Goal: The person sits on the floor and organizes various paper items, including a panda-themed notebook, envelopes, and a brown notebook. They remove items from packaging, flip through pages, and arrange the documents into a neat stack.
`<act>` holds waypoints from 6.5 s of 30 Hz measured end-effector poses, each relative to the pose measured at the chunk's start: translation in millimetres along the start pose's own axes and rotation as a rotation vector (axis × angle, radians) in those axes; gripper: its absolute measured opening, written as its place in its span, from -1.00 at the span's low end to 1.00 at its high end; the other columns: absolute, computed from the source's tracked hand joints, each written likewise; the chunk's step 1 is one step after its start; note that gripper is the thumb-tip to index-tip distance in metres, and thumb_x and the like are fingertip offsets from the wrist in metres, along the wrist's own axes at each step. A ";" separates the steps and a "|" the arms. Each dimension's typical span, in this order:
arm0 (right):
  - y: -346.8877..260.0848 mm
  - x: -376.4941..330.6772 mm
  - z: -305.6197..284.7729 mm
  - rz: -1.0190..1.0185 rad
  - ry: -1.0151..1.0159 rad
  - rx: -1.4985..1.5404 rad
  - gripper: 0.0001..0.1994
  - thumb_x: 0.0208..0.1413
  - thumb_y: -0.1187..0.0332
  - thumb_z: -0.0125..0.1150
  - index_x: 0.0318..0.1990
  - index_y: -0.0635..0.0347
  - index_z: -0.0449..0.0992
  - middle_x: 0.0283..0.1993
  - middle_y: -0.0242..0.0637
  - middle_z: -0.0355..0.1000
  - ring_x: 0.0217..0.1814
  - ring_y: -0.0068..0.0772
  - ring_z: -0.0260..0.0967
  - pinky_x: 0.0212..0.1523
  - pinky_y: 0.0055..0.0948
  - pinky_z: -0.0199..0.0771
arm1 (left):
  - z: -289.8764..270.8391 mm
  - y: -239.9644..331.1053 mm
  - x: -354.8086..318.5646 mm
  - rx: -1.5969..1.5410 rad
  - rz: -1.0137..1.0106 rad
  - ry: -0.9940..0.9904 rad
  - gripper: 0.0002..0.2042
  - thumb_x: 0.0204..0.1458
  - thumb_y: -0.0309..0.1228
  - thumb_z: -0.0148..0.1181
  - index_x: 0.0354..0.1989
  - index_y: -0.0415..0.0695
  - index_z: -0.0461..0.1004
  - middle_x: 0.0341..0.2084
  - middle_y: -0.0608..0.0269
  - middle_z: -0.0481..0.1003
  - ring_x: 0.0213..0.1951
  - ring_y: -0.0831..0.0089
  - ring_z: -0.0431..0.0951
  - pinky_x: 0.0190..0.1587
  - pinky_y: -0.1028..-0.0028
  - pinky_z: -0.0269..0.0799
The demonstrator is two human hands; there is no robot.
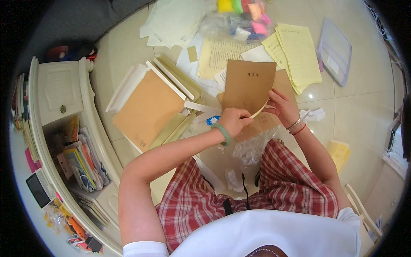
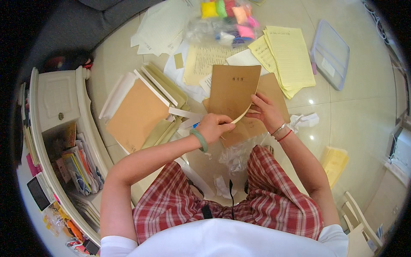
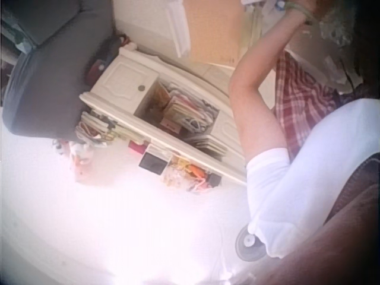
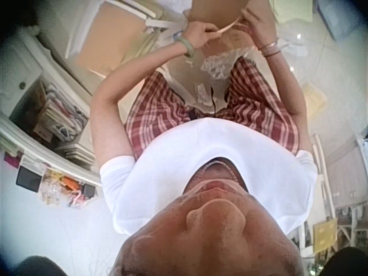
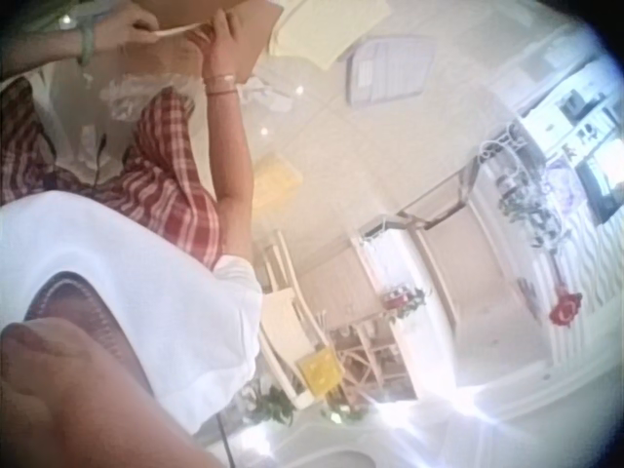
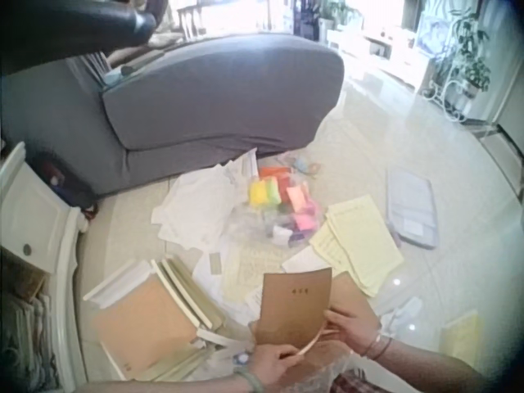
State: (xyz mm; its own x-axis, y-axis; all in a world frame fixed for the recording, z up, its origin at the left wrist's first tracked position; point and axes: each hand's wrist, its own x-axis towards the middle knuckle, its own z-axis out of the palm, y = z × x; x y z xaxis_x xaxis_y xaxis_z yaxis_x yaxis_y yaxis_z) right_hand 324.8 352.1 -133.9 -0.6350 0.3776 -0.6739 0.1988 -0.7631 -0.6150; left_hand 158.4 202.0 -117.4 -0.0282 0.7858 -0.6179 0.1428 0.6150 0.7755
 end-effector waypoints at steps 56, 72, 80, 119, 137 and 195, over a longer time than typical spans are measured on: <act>4.5 -34.6 33.1 -0.277 -0.128 -0.932 -0.24 0.08 -0.01 0.20 0.33 0.20 0.07 0.17 -0.12 0.29 0.09 -0.29 0.35 -0.01 -0.37 0.41 | 0.4 7.3 -12.1 -0.762 -0.044 0.216 -0.69 0.12 -0.30 0.17 -0.05 -0.25 0.44 -0.34 0.33 0.53 -0.36 0.65 0.51 -0.38 0.62 0.48; -2.2 6.5 -51.8 -0.269 0.360 -0.590 -0.50 0.29 0.04 -0.12 0.22 0.21 0.26 0.27 -0.28 0.22 0.26 -0.41 0.18 0.16 -0.40 0.28 | -26.2 -45.2 -19.6 -1.109 -0.166 0.070 -0.68 0.22 -0.23 -0.02 0.01 -0.17 0.41 -0.15 0.27 0.50 -0.15 0.50 0.50 -0.07 0.38 0.43; 7.9 -5.6 -27.0 -0.286 0.145 -0.386 -0.46 0.30 0.02 -0.17 0.21 0.30 0.27 0.25 -0.23 0.23 0.25 -0.42 0.18 0.19 -0.43 0.22 | -25.4 -42.4 -12.8 -1.093 -0.128 -0.006 -0.69 0.22 -0.23 -0.03 -0.02 -0.20 0.41 -0.15 0.26 0.50 -0.15 0.49 0.51 -0.06 0.39 0.43; 7.5 5.7 -44.8 -0.082 0.119 -0.164 -0.42 0.31 -0.04 -0.24 0.25 0.26 0.21 0.21 -0.31 0.28 0.19 -0.55 0.22 0.19 -0.53 0.21 | -33.5 -57.6 -17.1 -1.127 -0.151 0.032 -0.71 0.16 -0.29 0.03 -0.08 -0.24 0.46 -0.17 0.18 0.52 -0.14 0.43 0.52 -0.07 0.38 0.46; 5.3 5.6 -41.7 -0.010 0.071 -0.006 -0.41 0.31 -0.05 -0.23 0.27 0.26 0.18 0.21 -0.31 0.28 0.21 -0.53 0.23 0.19 -0.53 0.23 | -34.3 -59.1 -19.6 -1.048 -0.170 0.000 -0.65 0.12 -0.23 0.02 -0.04 -0.21 0.44 -0.10 0.17 0.50 -0.08 0.38 0.49 -0.02 0.32 0.38; 16.6 0.0 1.7 -0.066 -0.044 -0.510 -0.58 0.28 0.10 -0.04 0.06 0.30 0.38 -0.08 -0.40 0.42 -0.09 -0.68 0.29 -0.06 -0.61 0.33 | -13.6 -39.1 -20.6 -0.904 -0.072 0.296 -0.75 0.19 -0.29 0.06 -0.07 -0.19 0.45 -0.22 0.29 0.53 -0.21 0.53 0.54 -0.16 0.46 0.50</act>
State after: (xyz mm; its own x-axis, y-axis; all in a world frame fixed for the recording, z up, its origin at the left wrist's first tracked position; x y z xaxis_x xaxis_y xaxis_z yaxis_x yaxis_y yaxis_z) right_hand 326.8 338.6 -143.5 -0.6870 0.3854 -0.6160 0.4895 -0.3812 -0.7843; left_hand 140.0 162.6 -133.3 -0.2740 0.6530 -0.7060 -0.6845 0.3833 0.6201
